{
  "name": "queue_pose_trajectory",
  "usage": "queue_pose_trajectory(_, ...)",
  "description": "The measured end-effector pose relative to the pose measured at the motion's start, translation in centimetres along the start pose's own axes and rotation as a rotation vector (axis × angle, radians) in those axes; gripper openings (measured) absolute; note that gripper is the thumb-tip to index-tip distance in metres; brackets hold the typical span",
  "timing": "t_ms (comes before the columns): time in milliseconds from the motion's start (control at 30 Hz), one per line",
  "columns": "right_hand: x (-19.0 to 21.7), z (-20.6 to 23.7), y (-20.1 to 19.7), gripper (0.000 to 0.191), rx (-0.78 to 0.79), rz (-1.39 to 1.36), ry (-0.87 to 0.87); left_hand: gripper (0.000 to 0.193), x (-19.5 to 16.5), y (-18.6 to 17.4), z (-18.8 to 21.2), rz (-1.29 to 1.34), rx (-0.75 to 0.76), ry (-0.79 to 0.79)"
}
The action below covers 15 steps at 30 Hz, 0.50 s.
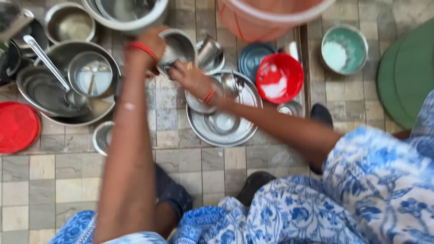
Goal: The person washes metal pots, plates, and bowls by hand using a scrubber and soapy water while sitting on a tiled floor. They use a scrubber to clean the items and squeeze dishwashing liquid from a packet into a bowl.
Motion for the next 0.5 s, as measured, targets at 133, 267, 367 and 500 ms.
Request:
queue_pose_trajectory(133,-1.3,-0.8,-1.5,0.014,-0.022,0.028,0.248,0.053,0.9,1.8,0.7,1.265,-0.253,-1.052)
queue_pose_trajectory(267,-0.1,-1.4,-2.6,0.019,0.001,-0.019,-0.079,0.045,0.0,0.9,0.8,1.194,-0.163,-0.846)
queue_pose_trajectory(367,-1.0,-1.3,-5.4,0.017,0.327,0.029,-0.498,0.038,-0.1,0.7,1.0,1.08,-0.057,-0.786)
queue_pose_trajectory(500,-0.2,-2.0,-2.3,0.01,0.013,0.156,0.412,0.038,0.5,0.7,0.4,1.098,-0.379,-1.012)
Point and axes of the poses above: each hand's wrist, its own z-axis away from the middle knuckle, its own y-axis out of the palm, x = y × z, the point moved 3 cm from there along -z, towards the middle knuckle, and after that the axes turned 11 degrees about -z, right-handed, at the moved point
